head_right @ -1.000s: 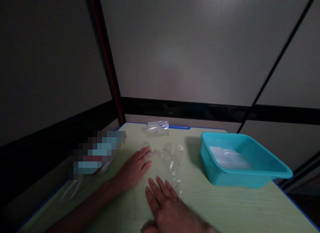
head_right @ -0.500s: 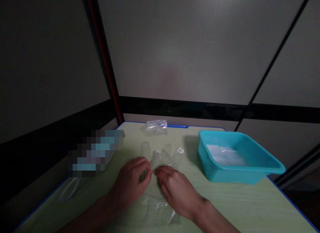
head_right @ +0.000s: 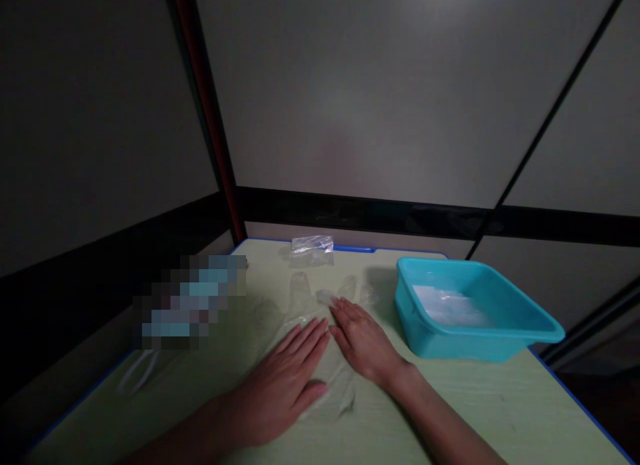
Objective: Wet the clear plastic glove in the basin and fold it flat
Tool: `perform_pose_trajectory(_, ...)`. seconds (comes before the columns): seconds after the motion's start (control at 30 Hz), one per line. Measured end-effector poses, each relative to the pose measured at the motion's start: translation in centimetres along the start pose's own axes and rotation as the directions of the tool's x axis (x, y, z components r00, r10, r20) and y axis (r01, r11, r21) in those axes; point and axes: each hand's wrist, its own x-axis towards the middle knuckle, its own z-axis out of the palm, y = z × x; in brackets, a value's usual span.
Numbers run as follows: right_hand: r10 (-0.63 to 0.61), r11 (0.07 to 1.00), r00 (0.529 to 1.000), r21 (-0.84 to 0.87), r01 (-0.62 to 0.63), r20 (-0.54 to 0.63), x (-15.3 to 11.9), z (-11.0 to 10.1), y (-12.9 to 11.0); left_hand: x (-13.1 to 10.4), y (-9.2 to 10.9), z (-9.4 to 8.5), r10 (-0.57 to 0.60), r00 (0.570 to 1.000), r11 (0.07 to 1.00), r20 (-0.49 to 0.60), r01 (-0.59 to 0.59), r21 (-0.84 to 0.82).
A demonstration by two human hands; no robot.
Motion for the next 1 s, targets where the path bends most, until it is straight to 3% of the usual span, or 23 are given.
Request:
perform_pose_trajectory(0.2, 0.091, 0.987, 0.996, -0.132, -0.089, 0.010, 0.0, -0.5, 0.8, 0.1, -1.1, -1.3, 0.059, 0.991, 0.998, 0.116, -0.056, -0.034)
perform_pose_trajectory(0.4, 0.093, 0.974, 0.995, -0.203, -0.100, -0.042, -0.2, -1.0, 0.0, 0.2, -2.2, -2.4, 0.113, 0.988, 0.991, 0.109, -0.103, -0.091)
perform_pose_trajectory(0.6, 0.097, 0.957, 0.992, -0.267, -0.115, -0.081, -0.7, -1.6, -2.0, 0.6, -2.5, -3.1, 0.040, 0.997, 0.997, -0.060, -0.044, -0.066)
perform_pose_trajectory(0.77, 0.089, 0.956, 0.994, -0.276, -0.103, -0.062, -1.4, -1.6, -4.5, 1.2, -3.0, -2.8, -0.074, 0.975, 0.997, -0.209, 0.077, 0.008)
perform_pose_trajectory(1.0, -0.044, 0.954, 0.998, -0.299, 0.027, -0.053, -1.5, -0.8, -6.0, 1.5, -3.4, -1.5, -0.112, 0.961, 0.991, -0.254, 0.126, 0.037)
